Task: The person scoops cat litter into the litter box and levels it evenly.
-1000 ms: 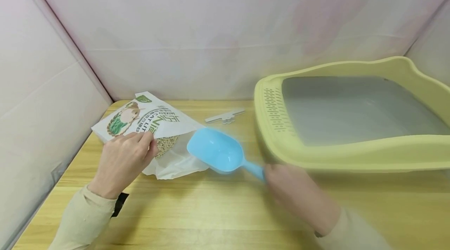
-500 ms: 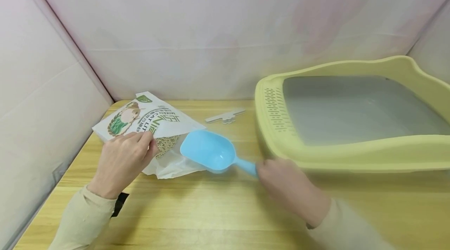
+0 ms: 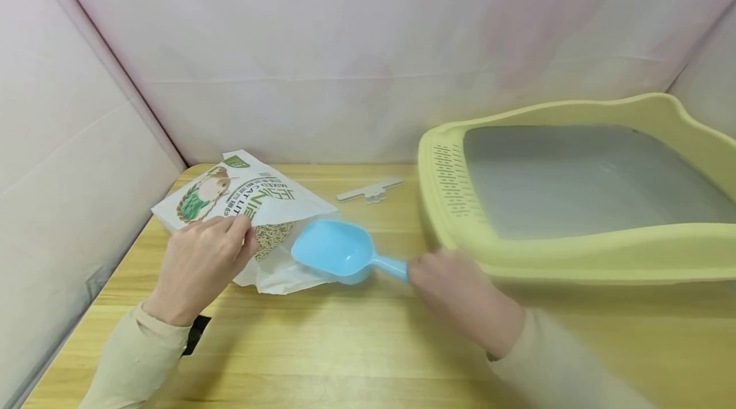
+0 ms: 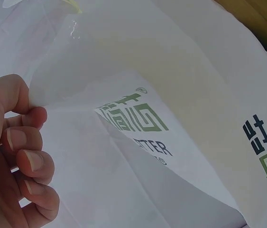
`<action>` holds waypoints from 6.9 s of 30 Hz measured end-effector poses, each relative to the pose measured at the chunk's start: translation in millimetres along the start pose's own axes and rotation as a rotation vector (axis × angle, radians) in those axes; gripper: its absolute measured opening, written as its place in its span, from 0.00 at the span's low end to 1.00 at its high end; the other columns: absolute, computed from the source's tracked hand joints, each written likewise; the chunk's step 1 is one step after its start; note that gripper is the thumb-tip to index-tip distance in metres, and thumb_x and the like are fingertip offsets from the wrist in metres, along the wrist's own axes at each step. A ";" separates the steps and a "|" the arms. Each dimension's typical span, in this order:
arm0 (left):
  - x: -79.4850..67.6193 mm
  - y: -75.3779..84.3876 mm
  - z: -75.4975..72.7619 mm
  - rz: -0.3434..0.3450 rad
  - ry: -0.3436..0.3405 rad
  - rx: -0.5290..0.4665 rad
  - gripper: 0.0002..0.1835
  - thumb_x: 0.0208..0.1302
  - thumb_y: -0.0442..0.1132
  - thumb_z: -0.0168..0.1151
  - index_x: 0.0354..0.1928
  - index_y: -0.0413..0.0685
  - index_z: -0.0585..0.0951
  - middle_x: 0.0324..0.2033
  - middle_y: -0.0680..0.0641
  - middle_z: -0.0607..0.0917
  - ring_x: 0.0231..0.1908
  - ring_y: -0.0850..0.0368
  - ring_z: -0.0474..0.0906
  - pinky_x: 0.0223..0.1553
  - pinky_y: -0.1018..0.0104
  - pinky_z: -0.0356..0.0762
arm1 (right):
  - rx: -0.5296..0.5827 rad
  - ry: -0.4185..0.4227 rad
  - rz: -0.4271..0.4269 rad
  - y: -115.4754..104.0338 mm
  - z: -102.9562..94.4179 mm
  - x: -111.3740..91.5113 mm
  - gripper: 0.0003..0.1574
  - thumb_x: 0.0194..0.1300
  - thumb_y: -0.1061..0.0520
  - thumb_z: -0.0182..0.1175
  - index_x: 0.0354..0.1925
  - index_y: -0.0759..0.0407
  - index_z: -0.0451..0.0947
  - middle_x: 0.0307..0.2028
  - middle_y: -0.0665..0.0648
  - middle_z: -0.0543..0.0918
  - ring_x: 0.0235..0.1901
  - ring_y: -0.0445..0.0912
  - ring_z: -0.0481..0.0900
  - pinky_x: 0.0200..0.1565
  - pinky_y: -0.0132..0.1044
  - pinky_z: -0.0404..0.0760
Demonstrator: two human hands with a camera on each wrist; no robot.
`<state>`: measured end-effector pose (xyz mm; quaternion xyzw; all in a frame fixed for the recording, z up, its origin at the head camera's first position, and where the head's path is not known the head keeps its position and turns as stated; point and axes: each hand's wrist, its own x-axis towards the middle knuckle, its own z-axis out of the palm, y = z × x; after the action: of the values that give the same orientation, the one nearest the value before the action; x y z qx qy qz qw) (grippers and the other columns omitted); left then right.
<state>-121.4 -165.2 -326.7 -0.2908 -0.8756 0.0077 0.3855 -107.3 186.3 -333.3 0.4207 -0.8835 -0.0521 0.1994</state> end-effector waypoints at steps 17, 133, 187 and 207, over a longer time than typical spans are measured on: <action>-1.2 -0.2 2.6 0.008 0.013 -0.003 0.14 0.59 0.29 0.60 0.20 0.42 0.68 0.12 0.48 0.72 0.11 0.53 0.67 0.11 0.67 0.57 | -0.067 -0.090 0.035 -0.8 -21.8 35.2 0.24 0.47 0.61 0.77 0.18 0.57 0.67 0.15 0.49 0.62 0.14 0.42 0.61 0.12 0.37 0.65; -1.3 0.6 0.4 0.008 0.023 -0.008 0.13 0.58 0.29 0.58 0.19 0.43 0.67 0.12 0.49 0.69 0.10 0.54 0.65 0.12 0.68 0.55 | 0.299 -0.079 0.007 -14.3 37.7 104.0 0.21 0.55 0.64 0.72 0.17 0.57 0.70 0.14 0.46 0.60 0.16 0.36 0.54 0.17 0.26 0.56; -0.9 1.0 0.9 0.018 0.030 0.006 0.13 0.60 0.30 0.55 0.19 0.43 0.66 0.12 0.50 0.69 0.10 0.55 0.64 0.12 0.68 0.55 | 0.343 -0.198 0.054 -11.4 40.7 102.1 0.19 0.58 0.65 0.70 0.21 0.59 0.69 0.16 0.49 0.64 0.16 0.38 0.59 0.18 0.27 0.59; 0.3 5.2 0.4 0.028 -0.015 0.025 0.15 0.56 0.30 0.65 0.19 0.42 0.69 0.13 0.48 0.75 0.11 0.54 0.70 0.13 0.69 0.59 | 0.328 -0.100 0.003 -5.8 27.8 101.4 0.21 0.56 0.63 0.73 0.20 0.58 0.69 0.15 0.47 0.62 0.16 0.37 0.58 0.18 0.28 0.60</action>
<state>-119.2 -160.6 -328.1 -0.2980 -0.8742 0.0263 0.3826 -171.5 103.0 -329.0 0.4431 -0.8896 0.0724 0.0839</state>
